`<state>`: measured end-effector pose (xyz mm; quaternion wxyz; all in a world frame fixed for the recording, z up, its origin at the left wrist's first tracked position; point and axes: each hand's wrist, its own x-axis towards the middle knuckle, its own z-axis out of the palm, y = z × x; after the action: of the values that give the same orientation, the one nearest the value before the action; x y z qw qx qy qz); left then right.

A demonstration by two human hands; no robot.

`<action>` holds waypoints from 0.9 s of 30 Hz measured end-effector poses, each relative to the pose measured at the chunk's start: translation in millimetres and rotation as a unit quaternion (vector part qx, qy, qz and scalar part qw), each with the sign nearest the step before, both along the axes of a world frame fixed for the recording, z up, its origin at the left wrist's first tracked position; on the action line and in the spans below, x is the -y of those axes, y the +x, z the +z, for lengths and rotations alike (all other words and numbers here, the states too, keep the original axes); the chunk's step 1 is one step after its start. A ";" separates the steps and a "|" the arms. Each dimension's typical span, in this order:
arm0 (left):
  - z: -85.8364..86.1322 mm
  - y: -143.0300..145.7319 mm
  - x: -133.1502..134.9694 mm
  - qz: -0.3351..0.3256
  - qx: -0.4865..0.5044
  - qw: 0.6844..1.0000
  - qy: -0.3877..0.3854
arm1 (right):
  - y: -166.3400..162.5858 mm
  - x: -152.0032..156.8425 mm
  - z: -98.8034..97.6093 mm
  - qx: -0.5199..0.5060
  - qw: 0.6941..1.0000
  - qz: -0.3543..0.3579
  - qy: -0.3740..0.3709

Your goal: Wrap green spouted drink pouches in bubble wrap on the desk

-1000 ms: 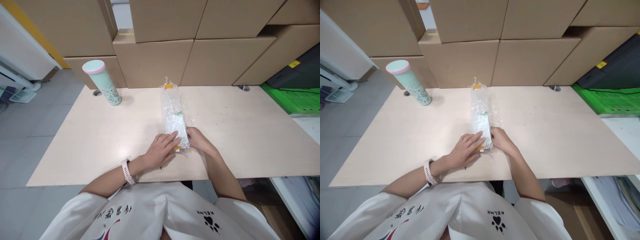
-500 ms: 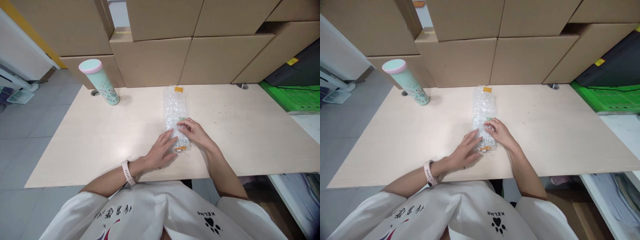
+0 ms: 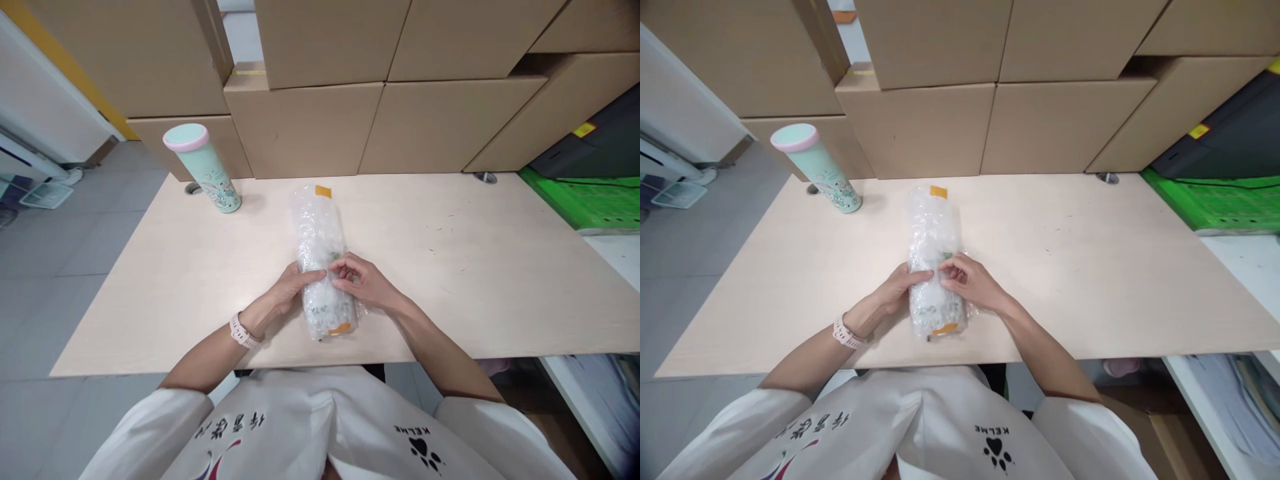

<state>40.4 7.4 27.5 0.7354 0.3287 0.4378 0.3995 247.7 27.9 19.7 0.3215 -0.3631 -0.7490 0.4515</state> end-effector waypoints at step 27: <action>-1.0 5.7 12.8 0.091 -0.120 0.966 0.208 | -16.7 15.3 -1.9 -0.213 0.910 0.022 -0.355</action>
<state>46.2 -5.3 26.5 0.5531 0.4788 0.4584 0.5047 231.0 12.6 17.8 0.3129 -0.3317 -0.4609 0.7614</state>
